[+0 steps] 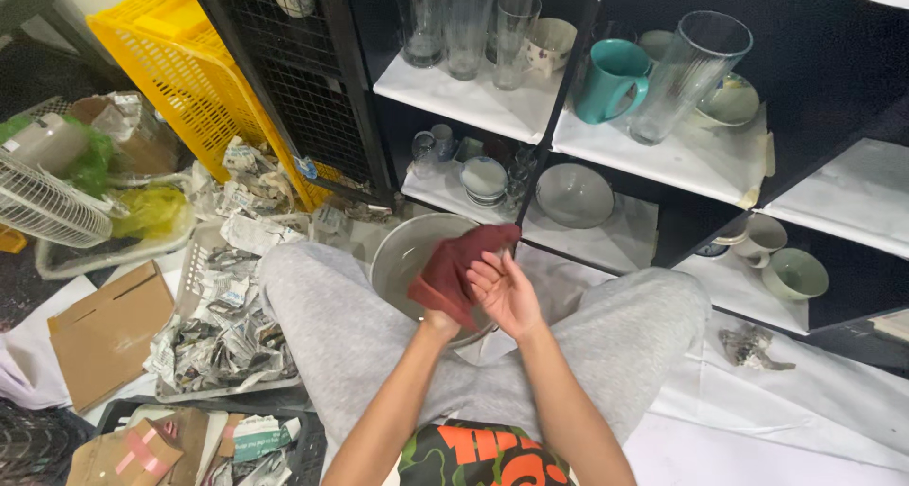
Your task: The person washes a glass in a bucket of water, then dries it with a cloth and places it on a shelf. They repeat this process with a bowl and a cup, wiping each item dry before storing them.
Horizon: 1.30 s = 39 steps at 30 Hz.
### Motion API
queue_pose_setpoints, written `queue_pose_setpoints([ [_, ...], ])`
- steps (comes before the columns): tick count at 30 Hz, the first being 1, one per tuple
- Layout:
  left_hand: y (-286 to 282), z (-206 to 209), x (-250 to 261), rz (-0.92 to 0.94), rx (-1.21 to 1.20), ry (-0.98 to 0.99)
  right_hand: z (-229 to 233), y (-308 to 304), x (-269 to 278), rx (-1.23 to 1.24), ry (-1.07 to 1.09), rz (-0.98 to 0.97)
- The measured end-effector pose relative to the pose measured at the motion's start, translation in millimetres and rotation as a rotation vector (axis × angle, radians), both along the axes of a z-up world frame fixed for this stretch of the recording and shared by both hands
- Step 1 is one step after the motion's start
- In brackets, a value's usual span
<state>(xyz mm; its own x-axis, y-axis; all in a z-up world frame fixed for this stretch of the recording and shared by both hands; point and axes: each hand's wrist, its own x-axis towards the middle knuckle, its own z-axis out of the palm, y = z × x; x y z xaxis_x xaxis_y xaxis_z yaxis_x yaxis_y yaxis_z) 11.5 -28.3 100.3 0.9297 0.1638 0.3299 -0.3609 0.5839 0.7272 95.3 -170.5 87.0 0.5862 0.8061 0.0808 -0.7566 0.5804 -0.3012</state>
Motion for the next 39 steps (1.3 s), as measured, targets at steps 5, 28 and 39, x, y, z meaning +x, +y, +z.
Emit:
queue_pose_setpoints([
  [5,14.6,103.0,-9.0,0.078,0.245,0.172,41.3,1.3,-10.4,-0.42,-0.14,-0.646],
  [28,21.2,66.9,25.4,0.223,0.366,0.417,64.5,-1.2,-61.0,-0.711,-0.85,-0.58],
  [39,-34.4,-9.4,34.5,0.236,-0.014,0.459,31.9,-0.1,-23.3,0.33,0.216,0.236],
])
